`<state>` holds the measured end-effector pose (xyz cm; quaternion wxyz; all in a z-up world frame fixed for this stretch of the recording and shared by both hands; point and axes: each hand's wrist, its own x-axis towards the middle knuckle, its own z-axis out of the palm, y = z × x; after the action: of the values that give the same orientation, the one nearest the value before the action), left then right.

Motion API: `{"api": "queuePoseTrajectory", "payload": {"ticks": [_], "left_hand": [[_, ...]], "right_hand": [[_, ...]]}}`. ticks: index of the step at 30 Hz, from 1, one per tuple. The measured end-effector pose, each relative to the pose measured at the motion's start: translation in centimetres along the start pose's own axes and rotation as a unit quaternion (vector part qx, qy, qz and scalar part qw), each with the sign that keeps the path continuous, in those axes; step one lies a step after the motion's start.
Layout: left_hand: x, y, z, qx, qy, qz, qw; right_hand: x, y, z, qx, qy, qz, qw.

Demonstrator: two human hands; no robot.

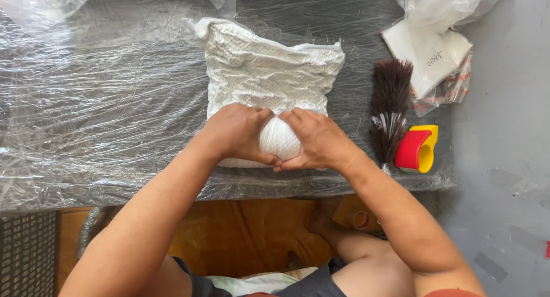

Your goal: The person sits on the floor and packs a white textured item into a clear plastic bag. They roll the item tightly, tie the bag closed, and secure it with tape.

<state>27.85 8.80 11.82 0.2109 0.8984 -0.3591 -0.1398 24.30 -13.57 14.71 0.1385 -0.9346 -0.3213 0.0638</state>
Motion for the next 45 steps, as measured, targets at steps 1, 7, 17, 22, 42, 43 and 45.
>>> {"api": "queuePoseTrajectory", "payload": {"ticks": [1, 7, 17, 22, 42, 43, 45], "left_hand": [[0.1, 0.0, -0.6, -0.002, -0.003, -0.001, 1.0], [-0.2, 1.6, -3.5, -0.03, -0.049, -0.058, 0.997], [-0.6, 3.3, 3.4, 0.22, 0.248, 0.001, 0.943], [1.1, 1.8, 4.0, 0.218, 0.33, 0.032, 0.918], [4.3, -0.1, -0.5, 0.131, 0.219, -0.008, 0.967], [4.9, -0.5, -0.5, 0.127, 0.217, -0.011, 0.968], [6.7, -1.2, -0.6, 0.117, 0.199, -0.021, 0.973]], "right_hand": [[0.4, 0.1, -0.4, 0.003, -0.002, 0.001, 1.0], [2.3, 1.6, -2.0, 0.078, -0.119, 0.076, 0.987], [4.3, 3.0, -3.0, 0.14, -0.178, 0.115, 0.967], [3.4, 2.3, -3.3, 0.123, -0.154, 0.127, 0.972], [2.8, 3.0, 2.1, -0.137, 0.182, 0.004, 0.974], [3.2, 3.4, 1.8, -0.135, 0.177, 0.003, 0.975], [3.7, 4.4, 1.0, -0.112, 0.177, 0.036, 0.977]]}}
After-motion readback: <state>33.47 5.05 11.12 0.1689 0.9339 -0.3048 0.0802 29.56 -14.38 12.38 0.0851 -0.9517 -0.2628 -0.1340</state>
